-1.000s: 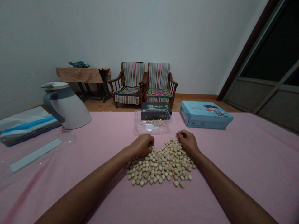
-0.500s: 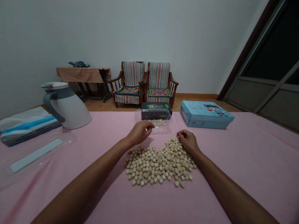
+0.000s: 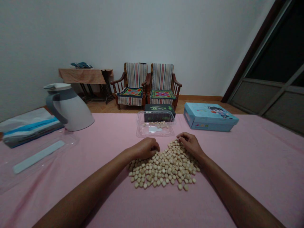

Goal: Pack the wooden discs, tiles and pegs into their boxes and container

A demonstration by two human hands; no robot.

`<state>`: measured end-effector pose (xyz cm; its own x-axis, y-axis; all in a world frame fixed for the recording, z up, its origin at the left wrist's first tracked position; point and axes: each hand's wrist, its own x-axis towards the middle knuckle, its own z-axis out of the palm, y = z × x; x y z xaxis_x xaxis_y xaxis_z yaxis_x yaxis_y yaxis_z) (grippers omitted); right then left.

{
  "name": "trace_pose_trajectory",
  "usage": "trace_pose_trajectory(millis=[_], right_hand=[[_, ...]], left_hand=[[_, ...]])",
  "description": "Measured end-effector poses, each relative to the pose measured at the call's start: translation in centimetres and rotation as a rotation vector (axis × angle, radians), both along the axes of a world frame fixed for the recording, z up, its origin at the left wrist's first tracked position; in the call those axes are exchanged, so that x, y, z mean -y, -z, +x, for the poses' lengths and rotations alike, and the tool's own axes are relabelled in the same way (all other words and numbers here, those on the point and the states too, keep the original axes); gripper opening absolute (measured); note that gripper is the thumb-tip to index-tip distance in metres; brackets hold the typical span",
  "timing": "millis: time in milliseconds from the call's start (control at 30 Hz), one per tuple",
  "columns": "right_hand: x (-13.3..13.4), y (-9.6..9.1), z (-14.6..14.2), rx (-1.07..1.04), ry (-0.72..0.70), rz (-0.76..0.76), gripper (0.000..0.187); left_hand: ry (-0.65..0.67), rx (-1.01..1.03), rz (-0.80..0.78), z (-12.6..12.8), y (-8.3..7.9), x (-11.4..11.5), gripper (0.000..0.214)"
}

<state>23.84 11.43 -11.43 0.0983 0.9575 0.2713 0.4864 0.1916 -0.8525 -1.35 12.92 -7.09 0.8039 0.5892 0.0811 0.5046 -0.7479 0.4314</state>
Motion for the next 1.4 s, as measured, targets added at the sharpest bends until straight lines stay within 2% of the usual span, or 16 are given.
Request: trace_pose_trajectory(millis=[67, 100, 233, 300, 433, 533, 633, 733, 867, 1000, 1100, 1233, 1400], right_hand=[[0.2, -0.8, 0.1, -0.081, -0.067, -0.013, 0.024], [0.2, -1.1, 0.3, -0.117, -0.050, -0.003, 0.025], [-0.3, -0.4, 2.0, -0.167, 0.257, 0.051, 0.026], [-0.8, 0.6, 3.0, -0.123, 0.342, 0.051, 0.026], [-1.3, 2.1, 3.6, 0.075, 0.344, 0.073, 0.026], [-1.3, 2.2, 3.3, 0.232, 0.317, 0.100, 0.026], [-1.1, 2.0, 3.2, 0.292, 0.298, 0.107, 0.026], [-1.0, 1.9, 3.2, 0.321, 0.263, 0.122, 0.025], [-1.0, 2.0, 2.9, 0.246, 0.127, 0.118, 0.025], [-0.9, 2.0, 2.2, 0.103, -0.030, 0.063, 0.023], [-0.7, 1.9, 1.7, 0.097, -0.095, 0.053, 0.023], [-0.5, 1.7, 1.6, 0.143, -0.059, 0.068, 0.022], [-0.6, 1.8, 1.7, 0.175, -0.048, 0.083, 0.021]], left_hand=[[-0.001, 0.000, -0.040, 0.1, 0.1, -0.1, 0.026], [-0.011, 0.003, -0.067, 0.1, 0.1, -0.2, 0.025], [-0.053, 0.022, -0.124, 0.2, 0.4, -0.1, 0.024], [-0.069, 0.051, -0.104, 0.2, 0.2, -0.1, 0.022], [-0.162, 0.238, 0.039, 0.4, -1.4, -1.0, 0.018], [-0.316, 0.451, 0.209, 0.5, -3.2, -2.1, 0.020], [-0.400, 0.546, 0.304, 0.3, -4.4, -2.7, 0.026], [-0.345, 0.440, 0.276, -0.2, -4.1, -2.2, 0.020], [-0.162, 0.099, 0.092, -1.5, -2.7, -0.8, 0.018], [-0.196, -0.127, 0.083, -2.9, -2.1, -0.1, 0.019], [-0.232, -0.199, 0.104, -3.5, -2.0, -0.1, 0.022], [-0.198, -0.253, 0.070, -3.6, -1.3, -0.4, 0.023], [-0.203, -0.226, 0.117, -3.3, -0.8, -0.6, 0.018]])
